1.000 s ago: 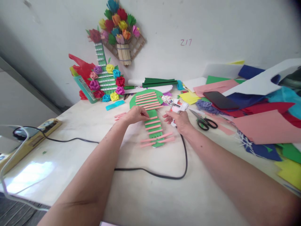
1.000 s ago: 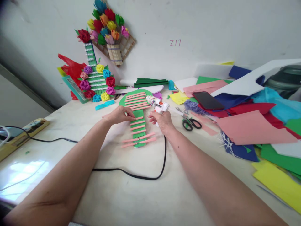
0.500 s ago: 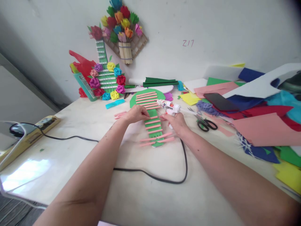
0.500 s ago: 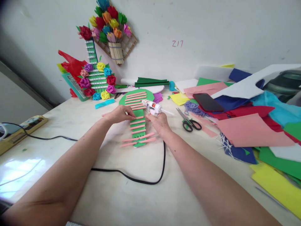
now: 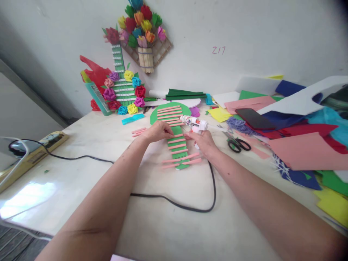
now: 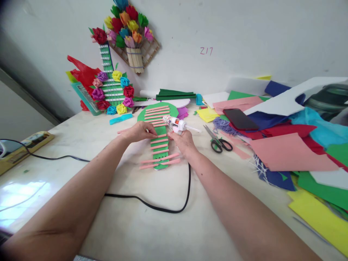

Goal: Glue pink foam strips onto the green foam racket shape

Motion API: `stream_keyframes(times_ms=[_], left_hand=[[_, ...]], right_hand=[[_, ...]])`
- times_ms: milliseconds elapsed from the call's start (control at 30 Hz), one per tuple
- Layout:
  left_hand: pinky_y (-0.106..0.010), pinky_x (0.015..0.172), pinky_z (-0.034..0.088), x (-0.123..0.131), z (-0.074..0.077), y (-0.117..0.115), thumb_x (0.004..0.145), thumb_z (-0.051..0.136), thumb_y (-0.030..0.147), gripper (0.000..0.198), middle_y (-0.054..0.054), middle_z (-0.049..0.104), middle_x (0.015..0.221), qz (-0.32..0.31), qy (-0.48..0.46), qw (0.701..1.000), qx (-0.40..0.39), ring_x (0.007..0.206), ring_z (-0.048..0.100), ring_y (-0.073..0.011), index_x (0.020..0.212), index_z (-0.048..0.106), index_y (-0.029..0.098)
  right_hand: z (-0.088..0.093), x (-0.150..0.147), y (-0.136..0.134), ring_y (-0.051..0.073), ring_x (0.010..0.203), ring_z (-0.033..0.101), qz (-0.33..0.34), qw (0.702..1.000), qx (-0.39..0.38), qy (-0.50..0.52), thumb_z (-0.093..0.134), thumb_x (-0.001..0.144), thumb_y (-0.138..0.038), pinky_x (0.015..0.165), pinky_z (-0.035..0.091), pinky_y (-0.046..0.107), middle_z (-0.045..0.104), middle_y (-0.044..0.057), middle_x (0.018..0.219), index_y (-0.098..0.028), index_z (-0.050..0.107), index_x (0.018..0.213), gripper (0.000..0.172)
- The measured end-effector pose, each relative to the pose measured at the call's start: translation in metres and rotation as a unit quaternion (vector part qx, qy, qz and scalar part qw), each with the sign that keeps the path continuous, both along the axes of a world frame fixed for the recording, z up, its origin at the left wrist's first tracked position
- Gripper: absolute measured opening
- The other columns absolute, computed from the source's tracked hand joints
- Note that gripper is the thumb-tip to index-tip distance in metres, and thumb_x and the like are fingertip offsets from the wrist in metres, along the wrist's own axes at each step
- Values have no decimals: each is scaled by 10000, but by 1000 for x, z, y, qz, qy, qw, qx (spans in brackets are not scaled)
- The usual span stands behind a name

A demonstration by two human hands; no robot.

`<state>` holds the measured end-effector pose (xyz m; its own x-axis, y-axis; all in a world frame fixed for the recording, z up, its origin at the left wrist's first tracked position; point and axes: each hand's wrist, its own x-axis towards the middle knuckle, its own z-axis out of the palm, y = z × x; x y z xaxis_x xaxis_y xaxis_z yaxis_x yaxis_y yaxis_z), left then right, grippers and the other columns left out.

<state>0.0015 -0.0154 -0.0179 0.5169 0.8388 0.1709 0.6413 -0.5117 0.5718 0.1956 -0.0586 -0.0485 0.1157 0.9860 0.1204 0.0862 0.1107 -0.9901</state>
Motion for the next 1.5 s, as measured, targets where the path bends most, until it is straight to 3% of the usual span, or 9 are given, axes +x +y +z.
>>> stream_keyframes(times_ms=[600, 1167, 1500], left_hand=[[-212, 584, 409, 2, 1, -2, 644, 615, 285, 144, -21, 606, 660, -54, -19, 998, 27, 624, 537, -115, 619, 654, 149], [-219, 623, 417, -3, 7, -3, 693, 577, 332, 218, -39, 641, 751, -32, 10, 998, 49, 674, 550, -129, 744, 680, 147], [-211, 612, 408, 8, -6, 3, 720, 574, 292, 184, -24, 608, 690, -103, -3, 992, 79, 638, 546, -113, 759, 712, 177]], right_hand=[[0, -1, 0, 190, 700, 633, 12, 1000, 1, 17, 644, 590, -306, 533, 450, 240, 667, 49, 687, -132, 631, 685, 199], [1, -1, 0, 200, 693, 643, -2, 999, -13, 33, 645, 588, -290, 502, 449, 235, 674, 48, 685, -145, 610, 672, 172], [2, -1, -1, 207, 707, 642, 5, 999, -14, 33, 632, 593, -287, 529, 444, 246, 675, 58, 687, -137, 608, 683, 177]])
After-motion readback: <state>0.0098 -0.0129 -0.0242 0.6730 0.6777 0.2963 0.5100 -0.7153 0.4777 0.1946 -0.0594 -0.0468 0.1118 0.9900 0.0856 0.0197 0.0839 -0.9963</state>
